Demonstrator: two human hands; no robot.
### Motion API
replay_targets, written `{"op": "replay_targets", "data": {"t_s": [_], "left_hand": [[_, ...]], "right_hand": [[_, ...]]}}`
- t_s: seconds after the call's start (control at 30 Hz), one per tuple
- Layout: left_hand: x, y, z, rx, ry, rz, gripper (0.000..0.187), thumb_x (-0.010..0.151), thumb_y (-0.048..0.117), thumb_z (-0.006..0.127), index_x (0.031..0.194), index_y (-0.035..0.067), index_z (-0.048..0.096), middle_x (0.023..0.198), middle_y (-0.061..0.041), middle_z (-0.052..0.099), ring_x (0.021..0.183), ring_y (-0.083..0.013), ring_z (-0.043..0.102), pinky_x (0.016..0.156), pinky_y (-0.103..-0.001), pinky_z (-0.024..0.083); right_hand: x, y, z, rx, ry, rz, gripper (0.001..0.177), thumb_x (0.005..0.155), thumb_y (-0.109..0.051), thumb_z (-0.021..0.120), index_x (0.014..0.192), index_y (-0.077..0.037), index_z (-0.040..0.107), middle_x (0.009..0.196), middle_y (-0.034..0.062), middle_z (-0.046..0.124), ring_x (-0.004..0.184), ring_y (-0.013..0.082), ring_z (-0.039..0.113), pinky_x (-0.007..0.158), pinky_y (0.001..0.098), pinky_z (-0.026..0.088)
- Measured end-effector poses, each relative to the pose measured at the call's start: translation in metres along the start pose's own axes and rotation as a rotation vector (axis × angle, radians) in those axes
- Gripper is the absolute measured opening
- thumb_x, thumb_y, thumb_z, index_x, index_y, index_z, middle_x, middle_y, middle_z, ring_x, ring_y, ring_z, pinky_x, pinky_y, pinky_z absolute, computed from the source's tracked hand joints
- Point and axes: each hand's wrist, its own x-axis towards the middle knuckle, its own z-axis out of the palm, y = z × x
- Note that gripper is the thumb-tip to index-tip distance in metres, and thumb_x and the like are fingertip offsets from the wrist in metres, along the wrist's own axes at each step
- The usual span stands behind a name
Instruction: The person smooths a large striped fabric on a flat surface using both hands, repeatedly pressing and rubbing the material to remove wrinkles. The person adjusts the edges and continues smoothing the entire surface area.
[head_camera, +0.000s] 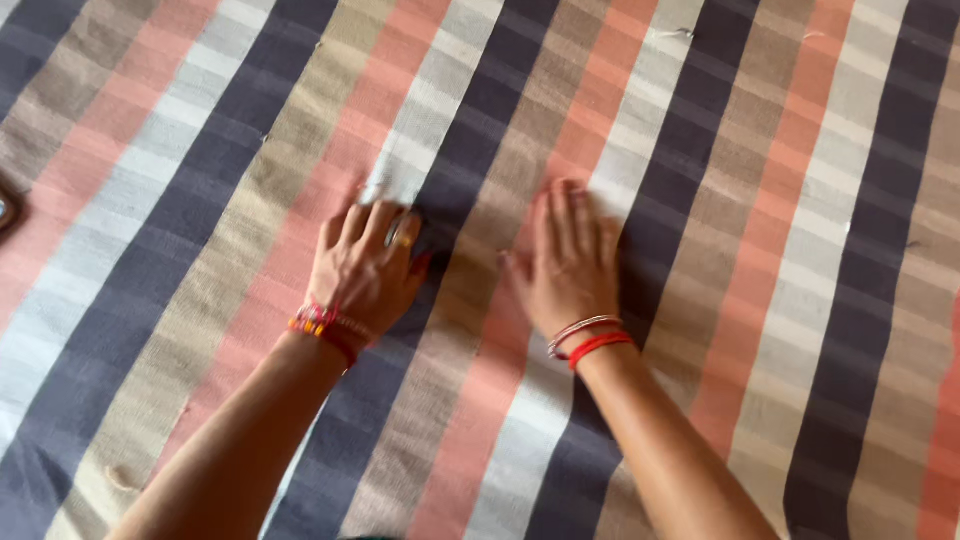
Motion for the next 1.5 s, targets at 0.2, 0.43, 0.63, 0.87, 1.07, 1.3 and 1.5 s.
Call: {"op": "replay_targets", "data": {"t_s": [0.2,0.43,0.63,0.87,1.07,1.3,1.5], "left_hand": [[-0.006,-0.021,-0.012,0.028,0.243,0.166,0.047,0.084,0.028,0.075,0.127,0.011,0.065,0.138,-0.009,0.059,0.128,-0.0289,0.057,0.105,-0.047,0.046],[-0.008,-0.037,-0.014,-0.026,0.06,0.008,0.057,0.08,0.036,0.077,0.122,0.0,0.064,0.123,-0.016,0.061,0.115,-0.032,0.058,0.095,-0.046,0.048],[0.011,-0.053,0.002,0.081,-0.046,0.008,0.032,0.094,0.026,0.069,0.119,0.006,0.068,0.121,-0.013,0.063,0.115,-0.0277,0.059,0.097,-0.043,0.05],[0.019,-0.062,0.002,0.175,-0.33,0.109,0.031,0.093,0.019,0.063,0.119,0.002,0.066,0.12,-0.012,0.063,0.115,-0.0251,0.059,0.093,-0.039,0.052],[0.008,-0.082,-0.015,-0.026,-0.171,0.011,0.04,0.093,0.031,0.068,0.12,0.002,0.066,0.122,-0.015,0.061,0.118,-0.0305,0.056,0.097,-0.048,0.049],[-0.005,-0.108,-0.016,-0.013,0.065,0.008,0.074,0.084,0.053,0.068,0.134,-0.002,0.06,0.153,-0.022,0.041,0.141,-0.0428,0.034,0.109,-0.073,0.025],[-0.017,-0.129,-0.003,-0.04,-0.001,0.001,0.067,0.089,0.042,0.065,0.144,0.004,0.055,0.164,-0.016,0.035,0.153,-0.0352,0.029,0.121,-0.066,0.023]], "right_hand": [[-0.01,-0.07,-0.011,0.222,-0.128,-0.241,0.085,0.088,-0.048,0.066,0.153,-0.003,0.033,0.168,0.0162,0.023,0.151,0.0322,0.023,0.121,0.0534,0.018],[0.025,-0.053,-0.021,0.282,0.087,-0.083,0.073,0.08,-0.026,0.083,0.139,0.003,0.052,0.143,0.0185,0.05,0.131,0.0373,0.049,0.11,0.0463,0.04],[0.043,-0.072,-0.003,0.264,0.076,0.025,0.028,0.083,-0.012,0.078,0.107,-0.004,0.067,0.112,0.0105,0.062,0.109,0.0312,0.063,0.095,0.0419,0.054],[0.055,-0.083,0.02,0.081,-0.09,0.126,0.005,0.098,-0.002,0.062,0.1,-0.006,0.065,0.106,0.01,0.066,0.102,0.0269,0.066,0.089,0.0379,0.059],[0.038,-0.115,0.002,0.278,-0.005,-0.046,0.011,0.092,-0.01,0.07,0.101,-0.008,0.063,0.103,0.0078,0.065,0.104,0.0282,0.064,0.094,0.0436,0.052],[0.046,-0.105,0.008,0.102,0.176,0.178,0.071,0.095,-0.04,0.069,0.149,-0.003,0.04,0.159,0.0228,0.031,0.146,0.0416,0.028,0.116,0.0564,0.025],[0.052,-0.161,0.029,0.011,-0.031,0.169,0.081,0.098,-0.043,0.058,0.16,-0.006,0.022,0.168,0.0183,0.015,0.153,0.0339,0.011,0.12,0.0585,0.01]]}}
